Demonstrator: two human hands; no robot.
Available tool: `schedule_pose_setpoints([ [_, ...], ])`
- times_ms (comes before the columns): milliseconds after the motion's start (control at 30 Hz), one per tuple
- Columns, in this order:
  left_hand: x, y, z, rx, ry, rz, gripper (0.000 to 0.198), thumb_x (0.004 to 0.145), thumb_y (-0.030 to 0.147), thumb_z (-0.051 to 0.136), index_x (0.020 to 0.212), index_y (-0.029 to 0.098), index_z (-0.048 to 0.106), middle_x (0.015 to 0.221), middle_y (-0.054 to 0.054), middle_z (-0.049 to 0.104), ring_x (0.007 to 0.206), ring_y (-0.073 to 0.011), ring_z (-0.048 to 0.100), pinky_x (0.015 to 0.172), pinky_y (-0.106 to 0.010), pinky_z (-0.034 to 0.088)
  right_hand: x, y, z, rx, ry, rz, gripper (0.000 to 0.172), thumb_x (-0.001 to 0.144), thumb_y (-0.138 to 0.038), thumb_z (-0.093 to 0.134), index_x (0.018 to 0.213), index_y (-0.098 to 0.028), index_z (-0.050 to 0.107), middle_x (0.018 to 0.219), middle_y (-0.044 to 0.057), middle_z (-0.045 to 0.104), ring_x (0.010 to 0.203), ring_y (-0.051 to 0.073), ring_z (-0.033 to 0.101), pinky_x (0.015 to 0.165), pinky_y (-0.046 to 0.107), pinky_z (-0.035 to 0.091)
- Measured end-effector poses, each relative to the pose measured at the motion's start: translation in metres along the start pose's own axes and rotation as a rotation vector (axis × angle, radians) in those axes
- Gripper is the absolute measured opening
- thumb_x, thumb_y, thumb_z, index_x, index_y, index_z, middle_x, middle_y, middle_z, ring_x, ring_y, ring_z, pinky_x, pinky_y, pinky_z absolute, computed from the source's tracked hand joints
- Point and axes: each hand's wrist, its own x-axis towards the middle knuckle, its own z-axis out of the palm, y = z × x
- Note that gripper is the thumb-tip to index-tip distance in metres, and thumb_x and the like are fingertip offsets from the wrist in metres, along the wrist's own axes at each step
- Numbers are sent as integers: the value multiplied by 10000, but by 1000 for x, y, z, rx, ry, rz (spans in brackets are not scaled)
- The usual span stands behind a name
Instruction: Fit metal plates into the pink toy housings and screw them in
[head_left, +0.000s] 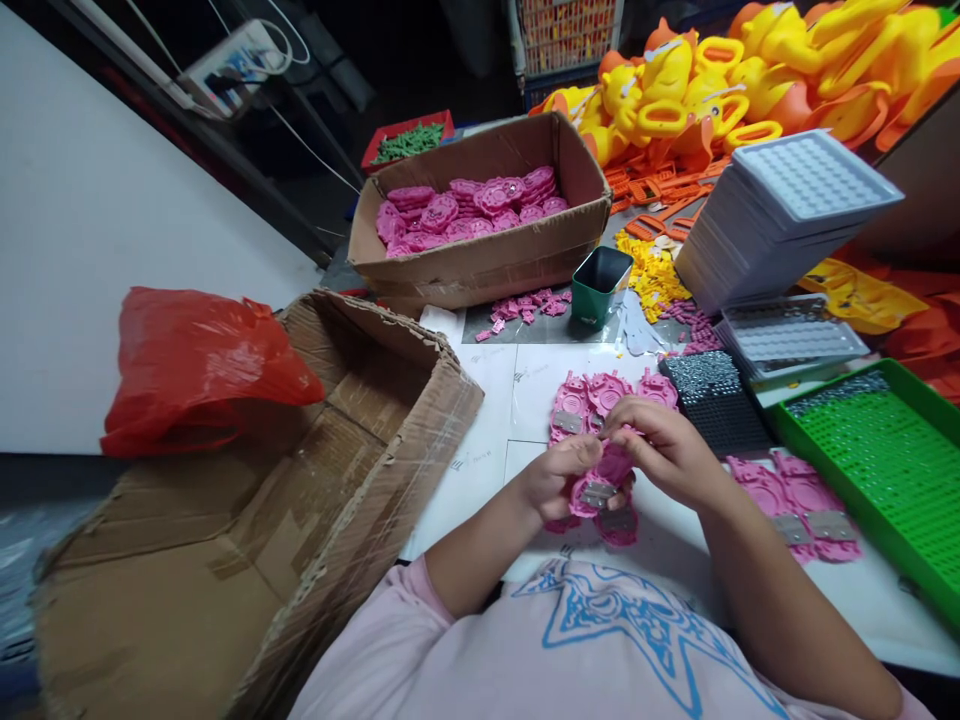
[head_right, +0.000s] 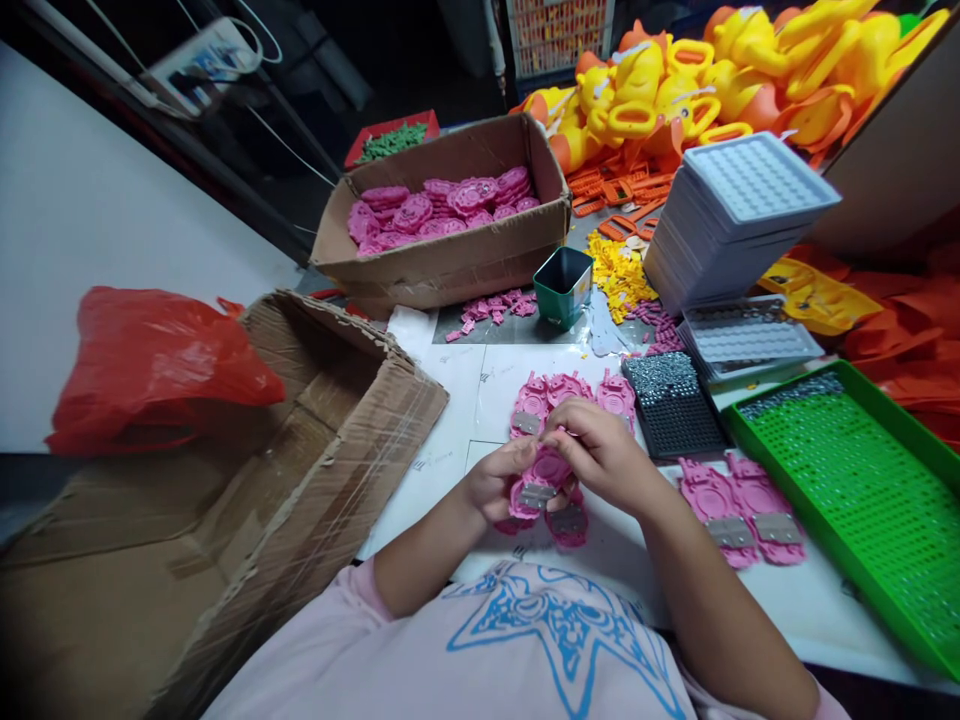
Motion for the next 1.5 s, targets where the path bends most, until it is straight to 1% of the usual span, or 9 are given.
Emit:
schedule_pose_setpoints([
  [467,2,0,3,-284,-20,-119,375,752,434,642,926,103,650,756,-120,649,705,-193,577,541,-255,293,-3,6,8,281,29,268,349,875,-485,482,788,-173,613,794,44,598,750,134,561,661,251,449],
  [600,1,3,5,-314,-45,-109,436,725,449,655,971,89,651,824,-132,648,703,-175,532,548,-259,253,-7,12,9,443,90,347,477,819,-624,470,834,-180,642,805,45,615,592,103,515,506,235,411],
  [700,-2,4,7,-338,-102,-96,584,681,493,658,1084,71,633,894,-153,647,685,-159,484,534,-260,221,1,14,8,555,274,370,541,827,-670,393,855,-191,646,803,51,630,603,115,542,518,251,434],
  [800,-7,1,6,-341,-223,-88,677,622,557,638,1112,89,637,912,-156,640,658,-157,463,522,-265,206,34,11,13,343,440,316,415,873,-555,426,838,-201,639,824,48,644,750,143,598,662,281,477],
  [867,-9,-3,4,-338,-301,-88,712,574,600,618,1086,106,653,893,-151,633,636,-159,461,516,-268,202,68,10,25,-18,248,235,320,891,-448,455,894,-193,648,939,65,661,874,162,602,780,315,473],
  [933,-10,-7,2,-339,-364,-101,746,510,628,611,1051,117,666,849,-138,623,617,-161,460,512,-270,199,107,13,42,-439,-121,59,282,909,-316,420,968,-164,650,1108,100,638,1023,190,563,887,350,439],
  [1033,-7,-11,-1,-329,-452,-126,765,434,633,621,1002,124,677,795,-123,615,590,-160,455,503,-273,195,156,26,73,-593,-296,4,277,873,-175,422,976,-165,679,1200,105,616,1107,242,507,961,421,366],
  [1267,-6,-6,-2,-407,-531,-28,775,483,660,621,1033,117,671,760,-124,611,592,-165,455,496,-273,196,202,56,119,-777,-439,3,276,786,-68,451,855,-128,711,1159,160,634,1211,363,382,976,566,237],
  [1500,-17,5,3,-402,-481,65,674,593,622,611,1028,111,676,818,-115,601,612,-161,475,491,-276,264,172,31,79,-626,-375,1,228,852,-200,489,817,-125,701,940,141,694,1003,248,557,915,428,365],
])
